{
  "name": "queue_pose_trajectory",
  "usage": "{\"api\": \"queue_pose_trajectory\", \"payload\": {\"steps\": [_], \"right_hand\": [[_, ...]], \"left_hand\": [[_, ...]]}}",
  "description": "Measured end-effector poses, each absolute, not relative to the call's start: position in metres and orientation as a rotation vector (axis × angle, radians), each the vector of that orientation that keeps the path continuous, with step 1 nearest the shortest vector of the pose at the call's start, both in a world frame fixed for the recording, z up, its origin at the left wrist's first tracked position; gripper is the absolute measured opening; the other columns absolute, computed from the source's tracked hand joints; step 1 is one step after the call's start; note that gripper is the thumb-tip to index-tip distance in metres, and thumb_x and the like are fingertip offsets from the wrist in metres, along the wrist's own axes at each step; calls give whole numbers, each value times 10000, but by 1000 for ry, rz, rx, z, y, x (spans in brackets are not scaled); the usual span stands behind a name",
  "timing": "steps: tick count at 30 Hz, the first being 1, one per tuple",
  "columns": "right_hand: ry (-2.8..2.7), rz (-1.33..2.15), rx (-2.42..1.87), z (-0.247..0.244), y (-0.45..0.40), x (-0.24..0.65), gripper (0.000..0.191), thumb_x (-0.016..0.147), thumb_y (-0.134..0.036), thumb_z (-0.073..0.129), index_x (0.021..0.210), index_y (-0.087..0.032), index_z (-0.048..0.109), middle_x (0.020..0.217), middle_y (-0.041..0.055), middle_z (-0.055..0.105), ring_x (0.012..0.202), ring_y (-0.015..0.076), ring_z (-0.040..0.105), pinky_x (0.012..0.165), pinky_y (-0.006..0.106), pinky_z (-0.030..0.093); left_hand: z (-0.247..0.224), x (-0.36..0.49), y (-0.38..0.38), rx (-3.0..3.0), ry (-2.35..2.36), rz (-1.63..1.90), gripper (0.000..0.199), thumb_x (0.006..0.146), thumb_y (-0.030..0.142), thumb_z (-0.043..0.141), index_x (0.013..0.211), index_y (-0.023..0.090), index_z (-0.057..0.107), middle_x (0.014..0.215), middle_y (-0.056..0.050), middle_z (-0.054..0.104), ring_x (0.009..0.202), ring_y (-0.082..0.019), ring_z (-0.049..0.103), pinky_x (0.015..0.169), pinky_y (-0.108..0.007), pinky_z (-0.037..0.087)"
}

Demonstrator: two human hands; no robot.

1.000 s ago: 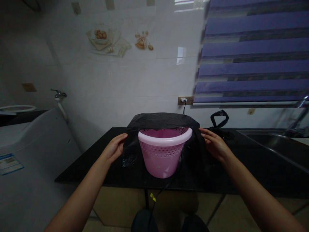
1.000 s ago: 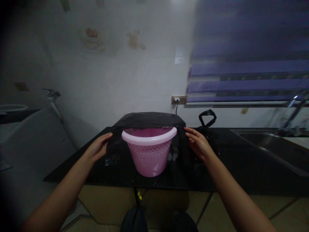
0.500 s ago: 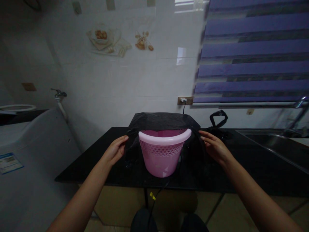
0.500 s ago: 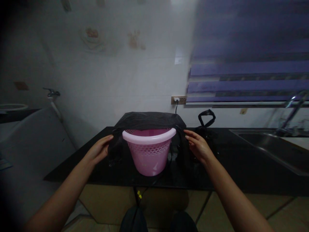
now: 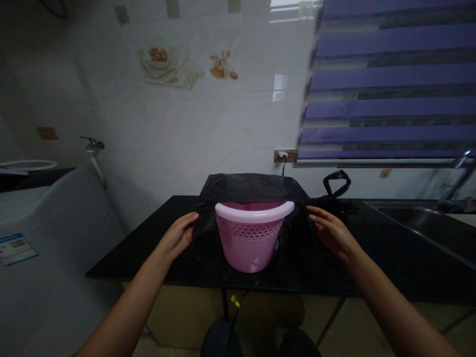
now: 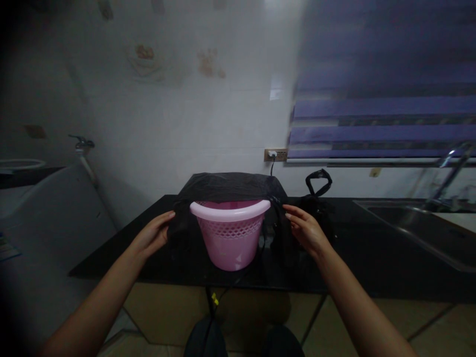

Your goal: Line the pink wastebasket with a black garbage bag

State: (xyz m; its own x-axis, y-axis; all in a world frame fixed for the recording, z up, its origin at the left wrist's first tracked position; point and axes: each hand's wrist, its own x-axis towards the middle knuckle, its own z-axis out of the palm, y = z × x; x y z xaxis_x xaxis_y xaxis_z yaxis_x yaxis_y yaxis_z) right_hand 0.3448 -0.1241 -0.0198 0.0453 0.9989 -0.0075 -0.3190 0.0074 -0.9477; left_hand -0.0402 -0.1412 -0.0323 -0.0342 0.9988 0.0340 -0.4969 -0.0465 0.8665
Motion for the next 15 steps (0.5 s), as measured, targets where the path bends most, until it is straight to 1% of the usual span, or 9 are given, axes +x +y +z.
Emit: {"api": "queue_pose_trajectory", "payload": {"steps": [6, 12, 15], "right_hand": [[-932, 1311, -983, -21, -128, 345, 514, 452, -247, 821, 934, -206, 647, 811, 6, 646, 676, 73, 587, 609, 161, 469], [-893, 1322, -999, -19, -135, 342, 562, 374, -264, 854, 902, -213, 670, 821, 8, 649, 671, 66, 585, 612, 145, 464], [-890, 1316, -1005, -20, -137, 342, 548, 383, -261, 852, 900, -214, 676, 816, 6, 648, 668, 58, 580, 596, 129, 452]], "left_hand": [[-34, -37, -146, 785, 823, 1485, 70, 688, 84, 661, 730, 139, 647, 702, -24, 688, 575, -118, 637, 551, -196, 523], [-37, -36, -149, 771, 802, 1468, 61, 677, 94, 669, 713, 140, 649, 681, -15, 684, 562, -108, 627, 548, -191, 525], [-39, -35, -150, 753, 786, 1464, 68, 662, 88, 680, 687, 136, 641, 670, -9, 678, 559, -108, 625, 535, -191, 522]]}}
